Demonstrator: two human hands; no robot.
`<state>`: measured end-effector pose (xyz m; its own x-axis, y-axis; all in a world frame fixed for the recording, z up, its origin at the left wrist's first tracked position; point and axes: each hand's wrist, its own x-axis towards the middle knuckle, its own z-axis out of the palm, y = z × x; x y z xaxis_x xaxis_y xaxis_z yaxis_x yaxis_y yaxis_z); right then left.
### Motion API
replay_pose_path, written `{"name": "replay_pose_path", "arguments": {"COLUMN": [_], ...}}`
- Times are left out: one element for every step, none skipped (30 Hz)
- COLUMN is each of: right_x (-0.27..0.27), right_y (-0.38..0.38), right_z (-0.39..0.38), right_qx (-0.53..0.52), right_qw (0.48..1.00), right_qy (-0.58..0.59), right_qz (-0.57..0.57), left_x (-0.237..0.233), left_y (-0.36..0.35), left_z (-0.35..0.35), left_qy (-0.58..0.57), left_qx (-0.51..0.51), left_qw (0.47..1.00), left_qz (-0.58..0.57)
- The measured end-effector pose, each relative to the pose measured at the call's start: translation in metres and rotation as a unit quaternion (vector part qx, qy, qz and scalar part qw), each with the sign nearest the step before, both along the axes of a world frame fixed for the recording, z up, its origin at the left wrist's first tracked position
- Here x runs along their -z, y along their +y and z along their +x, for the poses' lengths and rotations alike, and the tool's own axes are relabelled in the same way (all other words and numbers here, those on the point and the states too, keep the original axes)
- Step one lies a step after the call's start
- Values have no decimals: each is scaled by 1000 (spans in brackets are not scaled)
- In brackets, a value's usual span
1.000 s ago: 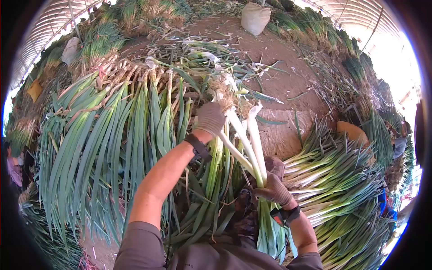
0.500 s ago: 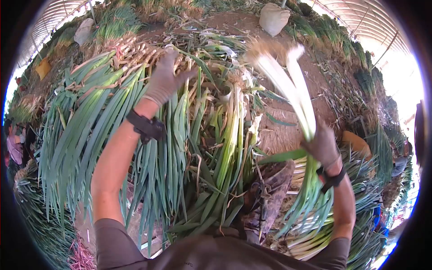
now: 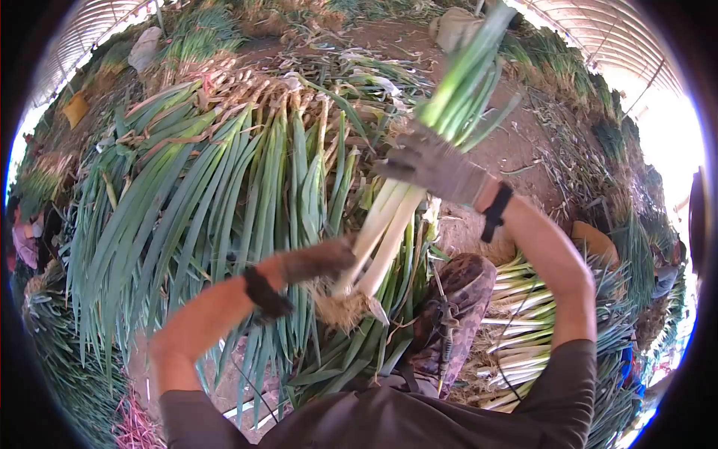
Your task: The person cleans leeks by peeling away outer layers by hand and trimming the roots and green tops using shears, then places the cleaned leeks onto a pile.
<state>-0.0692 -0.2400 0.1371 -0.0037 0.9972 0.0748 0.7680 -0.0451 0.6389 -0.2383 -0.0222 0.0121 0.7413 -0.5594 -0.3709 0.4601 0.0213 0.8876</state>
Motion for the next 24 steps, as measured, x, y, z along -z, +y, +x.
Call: {"name": "replay_pose_path", "arguments": {"right_x": [13, 39, 69, 96, 118, 134, 157, 170, 181, 204, 223, 177, 165, 158, 156, 176, 196, 183, 168, 173, 177, 174, 172, 186], "right_y": [10, 19, 24, 26, 26, 24, 21, 16, 10, -3, -18, -25, -32, -38, -44, -46, -45, -42, -44, -45, -48, -49, -48, -48], "right_z": [-8, -15, -20, -25, -34, -46, -59, -76, -90, -97, -100, -108, -134, -149, -162, -181, -198, -211, -218, -223, -227, -230, -231, -235], "right_qx": [-39, -5, 29, 58, 88, 129, 138, 211, 281, 279, 278, 429, 373, 352, 329, 302, 275, 257, 257, 217, 180, 193, 207, 248], "right_qw": [998, 995, 986, 978, 967, 953, 927, 865, 789, 766, 740, 417, 219, 207, 196, 242, 286, 269, 182, 151, 123, 118, 109, 112], "right_qy": [21, 79, 137, 177, 219, 266, 332, 428, 513, 529, 543, 784, 858, 879, 898, 887, 871, 866, 885, 898, 902, 907, 908, 887], "right_qz": [35, 64, 90, 92, 93, 62, 110, 152, 189, 236, 283, 165, 275, 246, 217, 253, 290, 334, 342, 352, 371, 354, 349, 373], "left_x": [15, 29, 34, 30, 25, 35, 44, 44, 49, 55, 60, 58, 52, 44, 40, 43, 48, 53, 59, 66, 64, 62, 71, 71], "left_y": [-11, -23, -41, -58, -71, -74, -75, -82, -80, -75, -71, -67, -68, -70, -73, -77, -79, -80, -81, -80, -75, -70, -67, -65], "left_z": [-19, -37, -51, -62, -70, -71, -72, -77, -82, -88, -93, -91, -90, -88, -87, -86, -84, -81, -77, -83, -84, -80, -75, -70], "left_qy": [33, 74, 110, 145, 182, 212, 241, 250, 234, 217, 200, 208, 200, 190, 178, 161, 112, 59, 3, -207, -135, -60, -50, -97], "left_qx": [-11, -15, -46, -90, -134, -157, -179, -249, -235, -219, -201, -189, -188, -185, -181, -154, -90, -21, 53, 88, 83, 97, 121, 155], "left_qw": [993, 971, 958, 944, 926, 921, 915, 896, 909, 922, 934, 941, 945, 948, 952, 962, 988, 997, 989, 922, 960, 984, 972, 948], "left_qz": [-114, -226, -260, -282, -302, -288, -271, -270, -252, -235, -216, -188, -181, -174, -168, -159, -59, 41, 140, 317, 230, 139, 193, 261]}}
